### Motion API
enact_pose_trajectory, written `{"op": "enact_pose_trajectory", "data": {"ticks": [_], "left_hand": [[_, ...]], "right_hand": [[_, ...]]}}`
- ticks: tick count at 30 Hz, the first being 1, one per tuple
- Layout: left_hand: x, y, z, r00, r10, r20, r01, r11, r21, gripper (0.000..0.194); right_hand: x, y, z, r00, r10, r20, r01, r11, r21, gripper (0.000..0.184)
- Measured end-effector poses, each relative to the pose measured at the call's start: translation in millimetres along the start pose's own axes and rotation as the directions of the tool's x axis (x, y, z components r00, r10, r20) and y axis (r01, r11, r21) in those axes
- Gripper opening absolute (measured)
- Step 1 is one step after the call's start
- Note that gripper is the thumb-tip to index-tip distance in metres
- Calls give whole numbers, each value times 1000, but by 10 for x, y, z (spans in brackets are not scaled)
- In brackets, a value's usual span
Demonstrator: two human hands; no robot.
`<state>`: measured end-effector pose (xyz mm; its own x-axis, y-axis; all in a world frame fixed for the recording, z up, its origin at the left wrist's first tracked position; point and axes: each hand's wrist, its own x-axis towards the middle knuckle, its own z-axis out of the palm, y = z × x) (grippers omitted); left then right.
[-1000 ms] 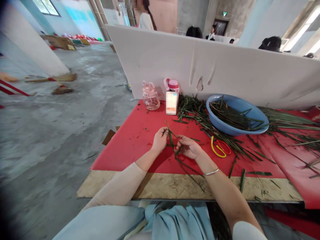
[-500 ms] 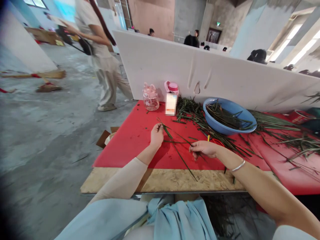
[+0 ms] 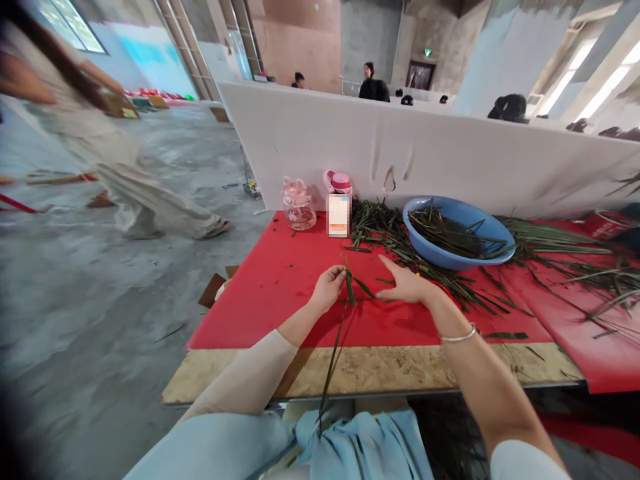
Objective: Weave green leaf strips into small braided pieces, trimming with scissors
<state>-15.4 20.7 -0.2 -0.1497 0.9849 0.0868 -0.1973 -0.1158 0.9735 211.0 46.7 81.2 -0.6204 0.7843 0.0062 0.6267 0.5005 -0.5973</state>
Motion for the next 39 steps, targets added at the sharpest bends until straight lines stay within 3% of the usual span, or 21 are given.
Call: {"op": "enact_pose_trajectory", "data": {"ticks": [1,3,7,13,19,22,29,34,37,39], "left_hand": [[2,-12,-3,999,47,3,-47,999,23,20],[-3,-27,-17,993,110,40,-112,992,64,18],[-27,-30,-46,992,104,74,-114,983,145,17],[-33,-40,-41,992,28,123,-54,975,215,20],[-104,30,-5,982,142,122,-175,929,327,20],[-136,63,6,972,195,130,-231,888,397,22],[-147,106,9,979,191,71,-202,865,459,22],[-136,79,28,974,203,99,-226,902,367,22],[-91,30,8,995,61,78,-76,974,212,30],[-52,19,-30,998,-35,56,29,994,108,36]], "right_hand": [[58,-90,113,998,-53,-43,57,994,94,85],[196,-214,351,995,-25,-100,51,964,261,56],[423,-200,697,987,124,-98,-62,872,486,33],[437,-13,834,971,183,-155,-53,794,606,30],[423,-27,877,945,186,-270,57,718,694,25],[401,-78,865,932,193,-305,73,727,682,24],[376,-105,888,916,207,-343,63,772,632,23],[377,-143,924,895,219,-388,51,815,577,22],[366,-159,892,923,230,-307,50,722,690,24],[344,-140,836,963,243,-113,-48,570,820,30]]}}
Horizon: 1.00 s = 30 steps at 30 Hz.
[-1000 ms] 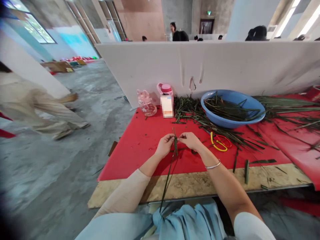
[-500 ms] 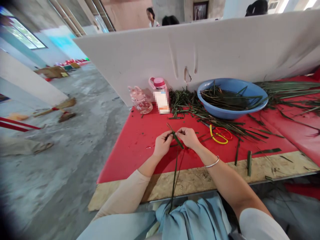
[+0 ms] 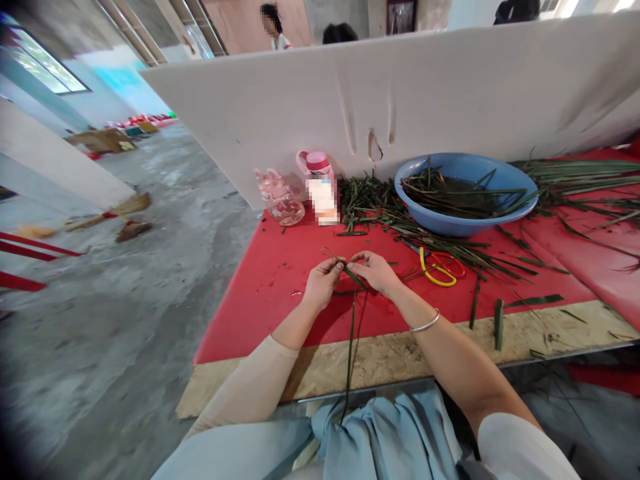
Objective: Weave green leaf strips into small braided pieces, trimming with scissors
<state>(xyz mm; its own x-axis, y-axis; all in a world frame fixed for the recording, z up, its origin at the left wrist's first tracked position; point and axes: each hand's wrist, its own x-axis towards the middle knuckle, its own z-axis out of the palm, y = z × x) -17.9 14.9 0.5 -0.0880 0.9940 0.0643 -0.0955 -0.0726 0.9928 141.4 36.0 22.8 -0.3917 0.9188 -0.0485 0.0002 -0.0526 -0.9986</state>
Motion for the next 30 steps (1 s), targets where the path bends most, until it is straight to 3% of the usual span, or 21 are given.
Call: {"op": "enact_pose_trajectory", "data": {"ticks": [3,5,9,13,19,22,25,27,30], "left_hand": [[36,29,-66,997,-74,7,74,990,-118,44],[43,60,-90,996,-88,7,88,987,-133,46],[47,67,-94,994,-103,35,107,987,-121,48],[55,45,-105,994,-96,60,104,985,-134,46],[-19,198,-107,980,-103,169,143,958,-247,47],[-44,262,-98,984,-94,150,137,943,-305,47],[-31,270,-105,987,-95,133,136,929,-343,45],[-16,264,-118,985,-102,138,145,924,-353,46],[-10,261,-125,980,-111,167,163,925,-342,49]], "right_hand": [[-21,-50,-137,945,227,234,-259,959,117,40],[-32,-76,-243,913,244,326,-297,947,123,40],[-31,-109,-443,902,190,388,-189,981,-41,32],[-41,-170,-551,928,113,355,-20,967,-256,28],[-87,-550,-433,908,-27,419,-38,988,147,33],[-115,-875,-377,821,42,569,15,995,-95,30],[-166,-1163,-391,761,169,626,123,910,-395,23],[-193,-1259,-425,777,170,606,127,901,-415,21],[-171,-1173,-449,872,25,489,67,983,-170,28]]}}
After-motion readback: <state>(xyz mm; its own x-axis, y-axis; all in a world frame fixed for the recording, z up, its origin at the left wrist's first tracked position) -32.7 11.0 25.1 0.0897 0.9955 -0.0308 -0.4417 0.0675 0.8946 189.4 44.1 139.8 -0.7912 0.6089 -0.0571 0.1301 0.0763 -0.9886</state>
